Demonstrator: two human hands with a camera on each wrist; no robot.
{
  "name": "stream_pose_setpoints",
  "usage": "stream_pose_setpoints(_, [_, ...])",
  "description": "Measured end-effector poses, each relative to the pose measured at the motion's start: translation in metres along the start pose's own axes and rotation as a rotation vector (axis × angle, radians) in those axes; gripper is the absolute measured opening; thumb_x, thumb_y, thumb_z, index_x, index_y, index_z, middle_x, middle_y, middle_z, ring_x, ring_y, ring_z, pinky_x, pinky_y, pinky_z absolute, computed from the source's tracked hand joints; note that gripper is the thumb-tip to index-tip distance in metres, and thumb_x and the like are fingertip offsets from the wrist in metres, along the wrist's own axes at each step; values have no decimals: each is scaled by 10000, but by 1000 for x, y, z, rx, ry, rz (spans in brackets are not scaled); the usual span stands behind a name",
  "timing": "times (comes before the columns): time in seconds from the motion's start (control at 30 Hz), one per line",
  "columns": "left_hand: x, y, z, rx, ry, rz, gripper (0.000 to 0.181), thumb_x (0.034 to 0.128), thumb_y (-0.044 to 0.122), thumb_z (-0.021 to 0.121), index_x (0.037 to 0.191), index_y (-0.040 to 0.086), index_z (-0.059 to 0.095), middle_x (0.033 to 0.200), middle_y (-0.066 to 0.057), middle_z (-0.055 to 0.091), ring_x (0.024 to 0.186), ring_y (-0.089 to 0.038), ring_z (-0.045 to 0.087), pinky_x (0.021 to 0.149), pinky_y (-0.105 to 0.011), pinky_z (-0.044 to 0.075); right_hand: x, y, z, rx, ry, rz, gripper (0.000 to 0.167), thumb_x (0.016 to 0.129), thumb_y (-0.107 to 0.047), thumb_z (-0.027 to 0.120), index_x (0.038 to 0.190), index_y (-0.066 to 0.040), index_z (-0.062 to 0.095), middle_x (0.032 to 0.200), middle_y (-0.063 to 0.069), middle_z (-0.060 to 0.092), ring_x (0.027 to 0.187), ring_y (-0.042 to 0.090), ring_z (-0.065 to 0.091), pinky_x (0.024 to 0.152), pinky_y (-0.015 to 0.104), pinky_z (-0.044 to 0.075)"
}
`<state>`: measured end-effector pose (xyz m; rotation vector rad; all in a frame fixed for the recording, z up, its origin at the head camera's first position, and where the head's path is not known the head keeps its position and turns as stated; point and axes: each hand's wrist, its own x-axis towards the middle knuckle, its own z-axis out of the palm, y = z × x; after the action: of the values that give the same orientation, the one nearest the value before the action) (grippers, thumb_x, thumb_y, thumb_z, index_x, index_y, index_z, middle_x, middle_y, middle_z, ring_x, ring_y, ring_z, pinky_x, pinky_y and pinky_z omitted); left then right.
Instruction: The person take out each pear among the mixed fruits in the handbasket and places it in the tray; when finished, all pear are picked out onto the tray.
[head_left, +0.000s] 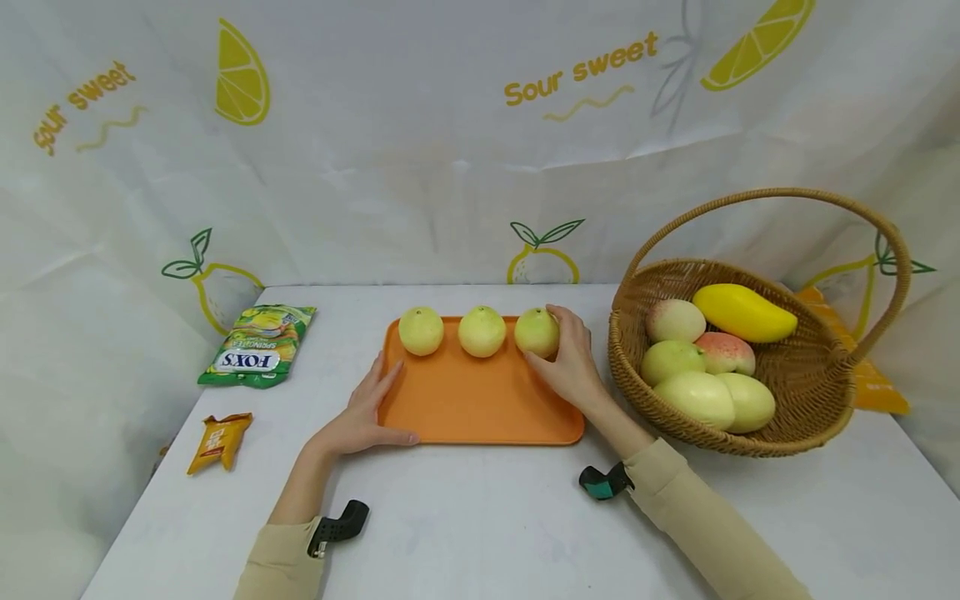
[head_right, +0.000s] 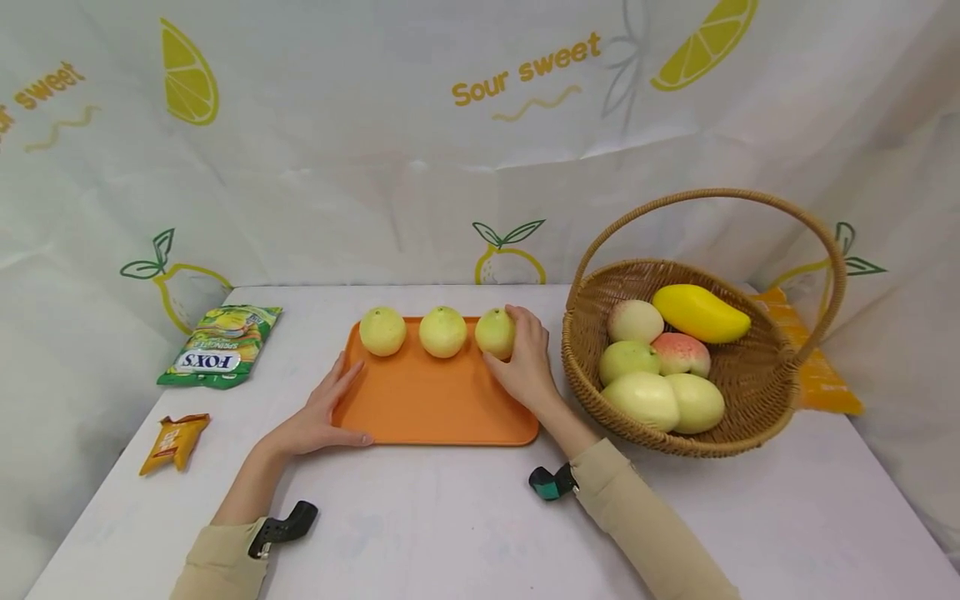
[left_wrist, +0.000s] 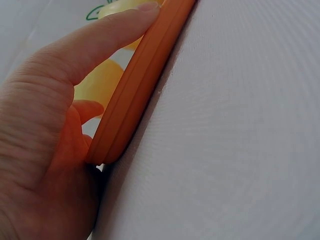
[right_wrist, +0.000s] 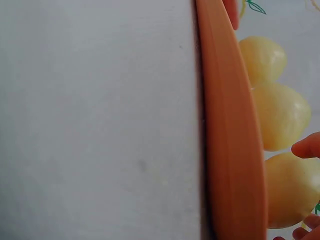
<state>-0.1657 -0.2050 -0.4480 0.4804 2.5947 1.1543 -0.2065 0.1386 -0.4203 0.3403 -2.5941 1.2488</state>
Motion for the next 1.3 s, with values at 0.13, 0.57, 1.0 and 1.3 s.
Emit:
stream_pose_setpoints(0.13, [0,0,0,-4,-1,0,1170,715,469,840,1582,164,116,1616,-75,-175,1461,-393,-93,1089,-690,49,-8,-7,-3,-37,7,-84,741,831,-77,750,1438,21,338,1482,254,281,1342,420,241,1068,552,262])
stream_pose_setpoints(0.57, [0,2,1,-4,-1,-14,1162,717,450,844,1582,167,121,1618,-83,-168,1460,-399,-90,1090,-688,49,-31,-33,-23,-29,-102,-122,747,851,-117,753,1463,-46,331,1524,201,255,1388,383,207,1086,565,248])
stream_pose_setpoints(1.0, [-3,1,-2,4,5,-9,1164,708,463,846,1582,177,134,1618,-57,-170,1464,-378,-88,1093,-680,54,-44,-54,-57,47,-162,-164,702,868,-141,744,1453,-45,367,1517,173,307,1381,306,301,1044,501,378])
stream_pose_setpoints(1.3, [-1,0,0,2,-5,2,1150,726,452,840,1582,165,127,1617,-85,-170,1458,-402,-92,1084,-695,48,-48,-60,-86,110,-200,-114,641,878,-115,733,1432,-93,411,1445,80,427,1304,265,401,996,469,446])
